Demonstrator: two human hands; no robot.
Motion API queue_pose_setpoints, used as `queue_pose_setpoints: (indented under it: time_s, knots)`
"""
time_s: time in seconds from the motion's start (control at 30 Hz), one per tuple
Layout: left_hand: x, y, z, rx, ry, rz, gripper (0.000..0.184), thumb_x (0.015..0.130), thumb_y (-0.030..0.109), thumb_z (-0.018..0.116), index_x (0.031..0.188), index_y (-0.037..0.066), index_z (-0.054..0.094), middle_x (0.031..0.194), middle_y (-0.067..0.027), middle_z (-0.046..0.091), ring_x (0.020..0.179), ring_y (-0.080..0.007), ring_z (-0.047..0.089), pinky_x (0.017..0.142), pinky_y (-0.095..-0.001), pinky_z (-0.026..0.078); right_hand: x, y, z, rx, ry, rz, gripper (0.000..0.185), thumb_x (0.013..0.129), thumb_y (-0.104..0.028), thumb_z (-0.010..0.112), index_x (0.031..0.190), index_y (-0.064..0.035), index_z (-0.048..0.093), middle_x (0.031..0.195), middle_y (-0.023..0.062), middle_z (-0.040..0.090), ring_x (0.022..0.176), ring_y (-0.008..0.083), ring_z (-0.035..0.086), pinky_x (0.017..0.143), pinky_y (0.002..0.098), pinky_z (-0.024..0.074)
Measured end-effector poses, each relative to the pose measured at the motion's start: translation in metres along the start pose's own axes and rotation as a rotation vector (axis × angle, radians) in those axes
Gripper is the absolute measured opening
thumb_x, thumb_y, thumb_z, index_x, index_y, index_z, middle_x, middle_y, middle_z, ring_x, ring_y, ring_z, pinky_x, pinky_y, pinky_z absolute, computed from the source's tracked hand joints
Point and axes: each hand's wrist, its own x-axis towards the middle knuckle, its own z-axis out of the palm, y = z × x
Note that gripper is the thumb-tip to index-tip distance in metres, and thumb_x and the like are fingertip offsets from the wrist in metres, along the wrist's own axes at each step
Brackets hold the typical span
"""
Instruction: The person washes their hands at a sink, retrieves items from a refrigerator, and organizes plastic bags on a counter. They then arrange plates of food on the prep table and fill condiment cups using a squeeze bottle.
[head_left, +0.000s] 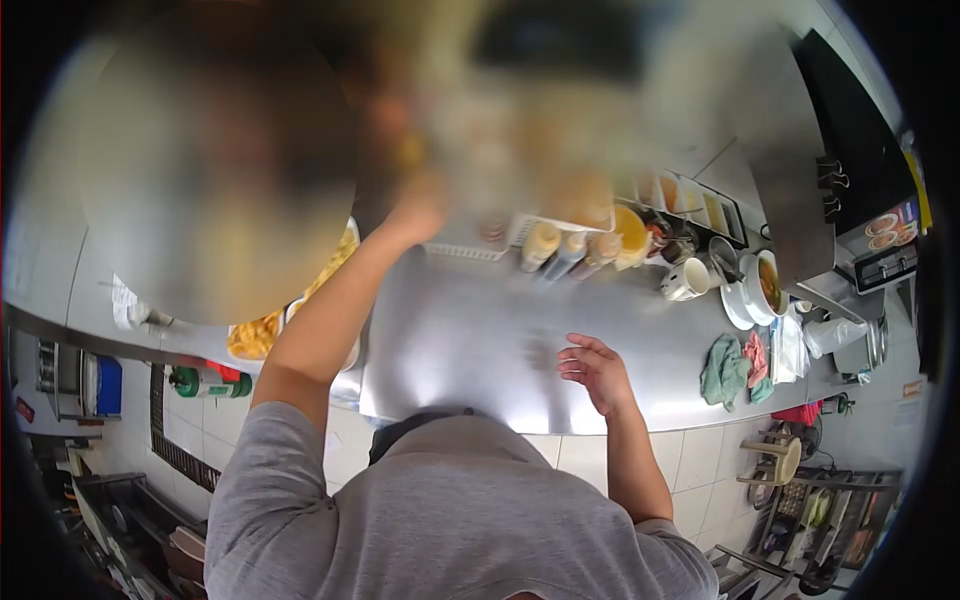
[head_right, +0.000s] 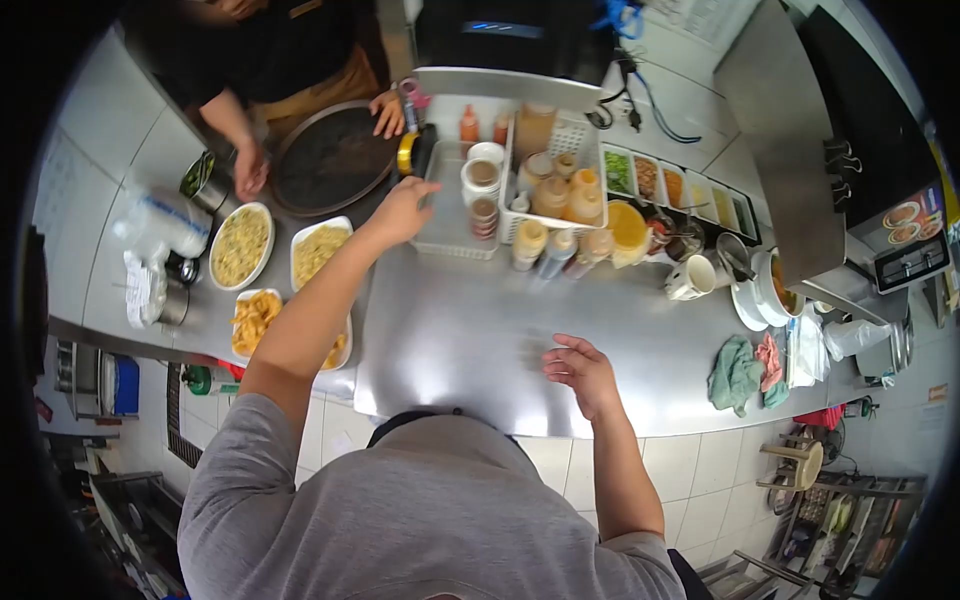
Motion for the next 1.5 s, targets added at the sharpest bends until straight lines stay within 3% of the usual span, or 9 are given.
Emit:
queue_pose_setpoints:
  time_s: [0.17, 0.3, 0.37, 0.57, 0.8, 1.03, 1.17, 1.33, 1.5]
  knots:
    - [0.130, 0.035, 0.038, -0.279, 0.075, -0.181, 0.035, 0.081, 0.029, 0.060, 0.103, 0.003, 0.066, 0.101, -0.0216, 0.065, 0.098, -0.0346, 0.061, 0.086, -0.0384, 0.046, 0.021, -0.079, -0.067, -0.008, 0.089, -0.184, 0.030, 0.088, -0.009, 0.052, 0.117, 0.0013, 0.052, 0.092, 0.0102, 0.064, 0.077, 0.0167, 0.061, 0.072, 0.0280, 0.0491]
    - [0.207, 0.001, 0.108, -0.126, -0.223, -0.357, 0.048, 0.078, 0.042, 0.060, 0.097, -0.001, 0.067, 0.107, -0.0236, 0.063, 0.100, -0.0335, 0.062, 0.084, -0.0383, 0.047, 0.061, -0.130, -0.092, -0.233, 0.161, -0.502, 0.027, 0.088, -0.007, 0.056, 0.114, 0.0020, 0.054, 0.089, 0.0056, 0.062, 0.078, 0.0118, 0.058, 0.072, 0.0250, 0.0470]
    - [0.233, -0.025, 0.146, 0.128, -0.294, -0.277, 0.048, 0.072, 0.038, 0.070, 0.095, -0.003, 0.064, 0.103, -0.0212, 0.065, 0.098, -0.0307, 0.063, 0.083, -0.0364, 0.048, 0.083, -0.151, -0.104, -0.270, 0.149, -0.615, 0.026, 0.088, -0.006, 0.057, 0.113, 0.0018, 0.055, 0.088, 0.0040, 0.061, 0.078, 0.0103, 0.057, 0.072, 0.0240, 0.0463]
    - [0.244, -0.005, 0.123, -0.172, -0.047, -0.401, 0.048, 0.069, 0.034, 0.073, 0.097, -0.002, 0.062, 0.100, -0.0194, 0.065, 0.096, -0.0295, 0.063, 0.083, -0.0356, 0.047, 0.130, -0.197, -0.111, -0.457, 0.172, -0.636, 0.029, 0.085, -0.003, 0.056, 0.113, 0.0011, 0.056, 0.087, 0.0025, 0.061, 0.079, 0.0090, 0.057, 0.074, 0.0224, 0.0461]
    - [0.192, 0.022, 0.039, -0.584, 0.202, -0.339, 0.049, 0.065, 0.030, 0.077, 0.099, -0.001, 0.060, 0.097, -0.0172, 0.065, 0.095, -0.0281, 0.062, 0.083, -0.0347, 0.047, 0.175, -0.223, -0.062, -0.718, 0.085, -0.716, 0.033, 0.081, -0.004, 0.058, 0.113, -0.0005, 0.058, 0.088, 0.0089, 0.064, 0.079, 0.0154, 0.061, 0.074, 0.0265, 0.0483]
    - [-0.004, 0.080, 0.022, -0.292, -0.320, -0.445, 0.077, 0.055, 0.021, 0.080, 0.121, 0.004, 0.046, 0.110, -0.0172, 0.058, 0.102, -0.0310, 0.058, 0.088, -0.0351, 0.045, 0.215, -0.238, 0.012, -1.169, -0.122, -1.016, 0.042, 0.076, -0.011, 0.062, 0.117, -0.0012, 0.056, 0.109, 0.0213, 0.061, 0.096, 0.0349, 0.061, 0.084, 0.0390, 0.0481]
    - [-0.098, 0.102, 0.073, -0.117, -0.433, -0.397, 0.092, 0.054, 0.017, 0.081, 0.135, 0.008, 0.037, 0.121, -0.0190, 0.054, 0.112, -0.0371, 0.051, 0.095, -0.0411, 0.042, 0.225, -0.244, 0.024, -1.471, -0.219, -0.745, 0.045, 0.071, -0.008, 0.065, 0.115, -0.0018, 0.057, 0.114, 0.0201, 0.060, 0.105, 0.0350, 0.057, 0.089, 0.0360, 0.0459]
    - [-0.125, 0.107, 0.096, -0.057, -0.005, -0.361, 0.086, 0.064, 0.014, 0.076, 0.138, 0.009, 0.032, 0.128, -0.0193, 0.049, 0.115, -0.0357, 0.047, 0.098, -0.0439, 0.037, 0.215, -0.193, 0.029, -1.610, -0.202, -0.698, 0.056, 0.060, -0.023, 0.077, 0.110, -0.0077, 0.057, 0.098, 0.0152, 0.067, 0.101, 0.0321, 0.060, 0.103, 0.0570, 0.0252]
    - [-0.138, 0.127, 0.072, -0.200, 0.118, -0.346, 0.083, 0.064, 0.014, 0.075, 0.137, 0.007, 0.034, 0.127, -0.0187, 0.049, 0.114, -0.0345, 0.047, 0.097, -0.0427, 0.037, 0.206, -0.172, 0.040, -1.542, -0.024, -0.814, 0.054, 0.060, -0.023, 0.076, 0.108, -0.0091, 0.056, 0.097, 0.0134, 0.066, 0.099, 0.0310, 0.060, 0.105, 0.0534, 0.0236]
